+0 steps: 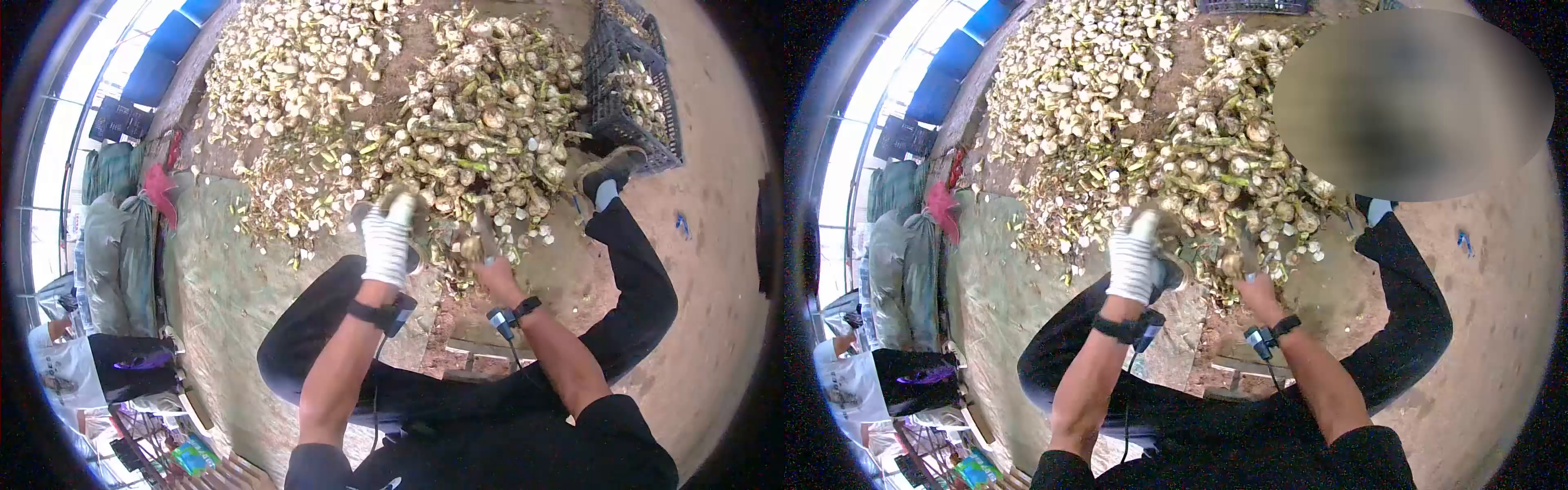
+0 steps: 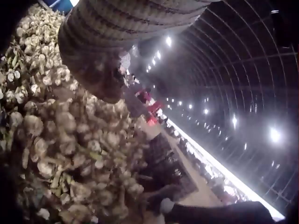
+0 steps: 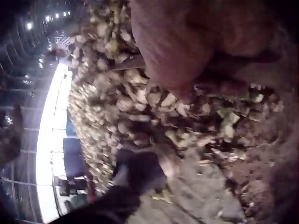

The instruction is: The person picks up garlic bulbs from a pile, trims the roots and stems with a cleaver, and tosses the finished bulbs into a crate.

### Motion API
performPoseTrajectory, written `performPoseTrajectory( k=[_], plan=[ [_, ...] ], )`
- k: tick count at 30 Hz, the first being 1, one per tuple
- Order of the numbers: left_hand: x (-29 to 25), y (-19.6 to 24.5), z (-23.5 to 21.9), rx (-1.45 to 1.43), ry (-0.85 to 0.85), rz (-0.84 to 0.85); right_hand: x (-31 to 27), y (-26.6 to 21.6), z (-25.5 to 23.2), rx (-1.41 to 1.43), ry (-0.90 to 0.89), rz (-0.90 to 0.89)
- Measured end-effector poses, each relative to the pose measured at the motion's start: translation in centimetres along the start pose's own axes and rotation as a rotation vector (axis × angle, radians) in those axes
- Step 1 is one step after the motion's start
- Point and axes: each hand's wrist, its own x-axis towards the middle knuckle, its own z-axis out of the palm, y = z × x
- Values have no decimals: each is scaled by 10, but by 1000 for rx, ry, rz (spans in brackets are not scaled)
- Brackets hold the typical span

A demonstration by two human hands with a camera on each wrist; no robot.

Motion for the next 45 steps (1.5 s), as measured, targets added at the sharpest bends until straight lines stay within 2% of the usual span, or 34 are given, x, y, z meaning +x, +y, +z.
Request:
performPoseTrajectory(
  k=[1,2,3,4,5,6,7,8,9,11,12,14,15,17,18,19,20,21,22,23,25,26,27,29,30,31,33,34,37,39,41,43,45],
  plan=[
    [4,-20,-3,48,-24,-71,-3,-11,-10,329,-65,105],
    [0,-28,2,111,-93,-109,-24,-43,-22,576,-47,22],
    [-4,-34,8,173,-163,-140,-41,-73,-35,577,-39,4],
    [-8,-42,13,352,-238,-39,-57,-100,-47,664,-67,-31],
    [-12,-57,18,221,-279,-48,-71,-120,-56,753,-95,-63],
    [-18,-53,24,244,-357,-18,-84,-130,-61,759,-80,-70],
    [-27,-46,32,268,-438,6,-96,-134,-65,846,-137,-148],
    [-46,-24,44,213,-416,-78,-111,-141,-71,932,-188,-226],
    [-50,-21,47,144,-483,30,-142,-168,-88,819,-178,-163],
    [-68,1,58,172,-531,52,-158,-175,-92,580,-33,-182],
    [-82,14,64,96,-568,71,-167,-174,-101,587,-14,-185],
    [-87,22,60,130,-611,131,-183,-177,-114,431,64,-354],
    [-88,25,56,137,-617,180,-190,-177,-120,439,69,-360],
    [-85,28,47,150,-634,179,-200,-166,-130,237,182,-485],
    [-84,27,43,157,-646,169,-202,-159,-131,238,187,-474],
    [-83,29,40,179,-688,150,-202,-153,-132,182,184,-550],
    [-85,26,41,163,-675,194,-203,-147,-133,125,181,-625],
    [-88,24,41,148,-660,235,-203,-142,-135,127,186,-609],
    [-88,23,38,276,-680,209,-203,-139,-138,-77,179,-670],
    [-83,19,33,278,-684,194,-202,-139,-140,-280,167,-728],
    [-72,8,17,1009,-836,732,-208,-146,-143,-272,99,-671],
    [-75,7,15,875,-832,460,-211,-151,-144,-271,36,-629],
    [-76,1,11,882,-835,439,-213,-154,-145,-260,24,-616],
    [-82,-6,7,445,-709,109,-213,-157,-147,-311,-68,-613],
    [-82,-4,4,508,-741,81,-213,-156,-145,-305,-80,-600],
    [-82,0,5,508,-738,69,-211,-157,-143,-285,-90,-613],
    [-81,4,7,738,-842,362,-206,-155,-140,-261,-106,-620],
    [-83,5,7,659,-823,257,-203,-152,-138,-267,-101,-609],
    [-88,7,10,538,-796,177,-202,-155,-138,-254,-147,-560],
    [-83,3,7,619,-743,216,-204,-160,-142,-235,-196,-523],
    [-87,18,17,720,-810,240,-204,-159,-144,-189,-255,-508],
    [-91,18,20,655,-764,166,-188,-139,-141,-178,-279,-461],
    [-91,22,25,851,-728,232,-177,-98,-135,-159,-303,-417]
  ],
)
